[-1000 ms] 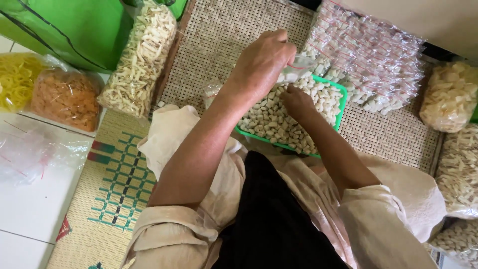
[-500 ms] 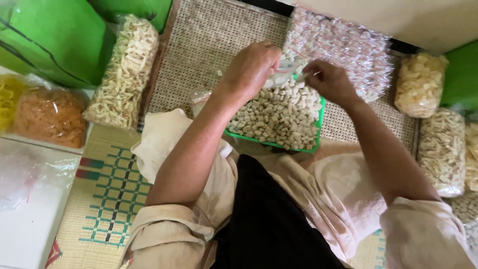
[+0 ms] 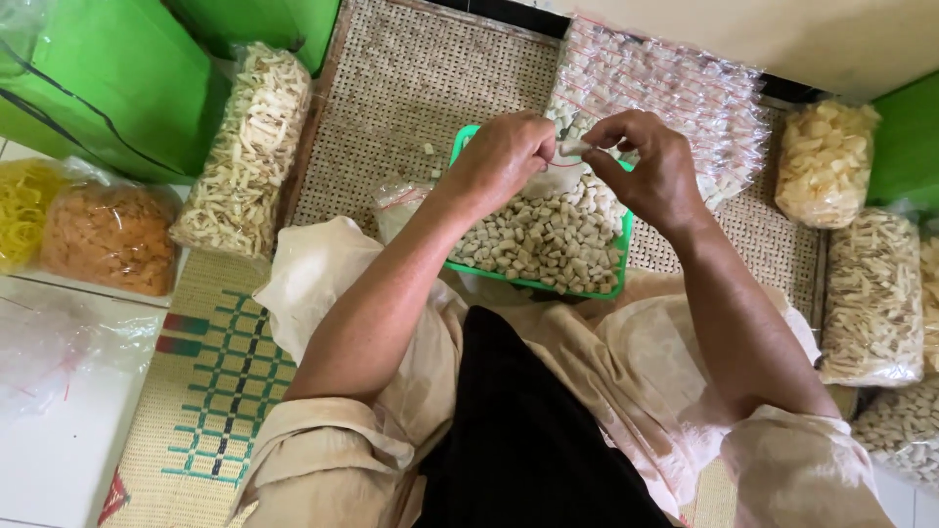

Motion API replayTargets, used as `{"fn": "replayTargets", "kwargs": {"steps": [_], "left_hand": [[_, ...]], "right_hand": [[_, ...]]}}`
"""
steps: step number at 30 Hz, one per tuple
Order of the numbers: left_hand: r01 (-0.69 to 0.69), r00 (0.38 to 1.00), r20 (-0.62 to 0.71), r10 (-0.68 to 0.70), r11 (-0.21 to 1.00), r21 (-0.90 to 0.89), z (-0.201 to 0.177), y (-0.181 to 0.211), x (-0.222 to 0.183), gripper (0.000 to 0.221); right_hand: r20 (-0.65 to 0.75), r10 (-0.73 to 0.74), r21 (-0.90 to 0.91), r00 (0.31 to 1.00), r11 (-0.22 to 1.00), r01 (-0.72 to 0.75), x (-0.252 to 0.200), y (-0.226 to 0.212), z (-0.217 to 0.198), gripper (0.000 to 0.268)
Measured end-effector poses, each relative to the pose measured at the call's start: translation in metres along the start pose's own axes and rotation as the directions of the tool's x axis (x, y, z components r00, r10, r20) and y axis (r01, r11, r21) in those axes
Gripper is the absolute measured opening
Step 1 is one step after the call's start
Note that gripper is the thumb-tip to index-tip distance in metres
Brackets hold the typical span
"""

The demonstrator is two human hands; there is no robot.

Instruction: The person sits on a mat and repeatedly scoops small white food pieces from a green tray into small clear plastic bags. They seal each bag and place it on a growing stack to the right. The workspace includes several pre-packed bags and larger green sacks nearby.

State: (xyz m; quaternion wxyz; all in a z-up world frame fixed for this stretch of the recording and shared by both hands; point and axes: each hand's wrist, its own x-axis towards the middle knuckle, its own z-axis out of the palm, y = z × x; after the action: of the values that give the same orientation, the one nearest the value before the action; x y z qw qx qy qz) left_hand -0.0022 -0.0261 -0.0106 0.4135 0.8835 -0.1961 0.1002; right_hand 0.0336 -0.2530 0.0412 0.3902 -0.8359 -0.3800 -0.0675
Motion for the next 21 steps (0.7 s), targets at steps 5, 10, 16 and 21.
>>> {"fn": "replayTargets", "kwargs": {"steps": [5, 10, 16, 21], "left_hand": [[0.007, 1.0, -0.013, -0.008, 0.998, -0.058, 0.008, -0.011, 0.004, 0.02], [0.022, 0.999, -0.032, -0.025, 0.995, -0.102, 0.005, -0.012, 0.005, 0.021], [-0.017, 0.997, -0.082, 0.01, 0.996, -0.088, -0.006, -0.012, 0.007, 0.02], [-0.026, 0.993, -0.116, 0.007, 0.987, -0.156, -0.015, -0.002, 0.009, 0.02]], "right_hand": [[0.042, -0.101, -0.177, 0.994, 0.978, 0.107, 0.001, 0.012, 0.005, 0.02], [0.068, -0.115, -0.206, 0.991, 0.97, 0.126, 0.004, 0.008, 0.004, 0.016], [0.114, 0.073, -0.013, 0.991, 0.997, -0.072, -0.001, 0.009, -0.015, 0.025], [0.324, 0.29, 0.074, 0.9, 0.941, -0.33, -0.002, -0.001, -0.008, 0.032]]}}
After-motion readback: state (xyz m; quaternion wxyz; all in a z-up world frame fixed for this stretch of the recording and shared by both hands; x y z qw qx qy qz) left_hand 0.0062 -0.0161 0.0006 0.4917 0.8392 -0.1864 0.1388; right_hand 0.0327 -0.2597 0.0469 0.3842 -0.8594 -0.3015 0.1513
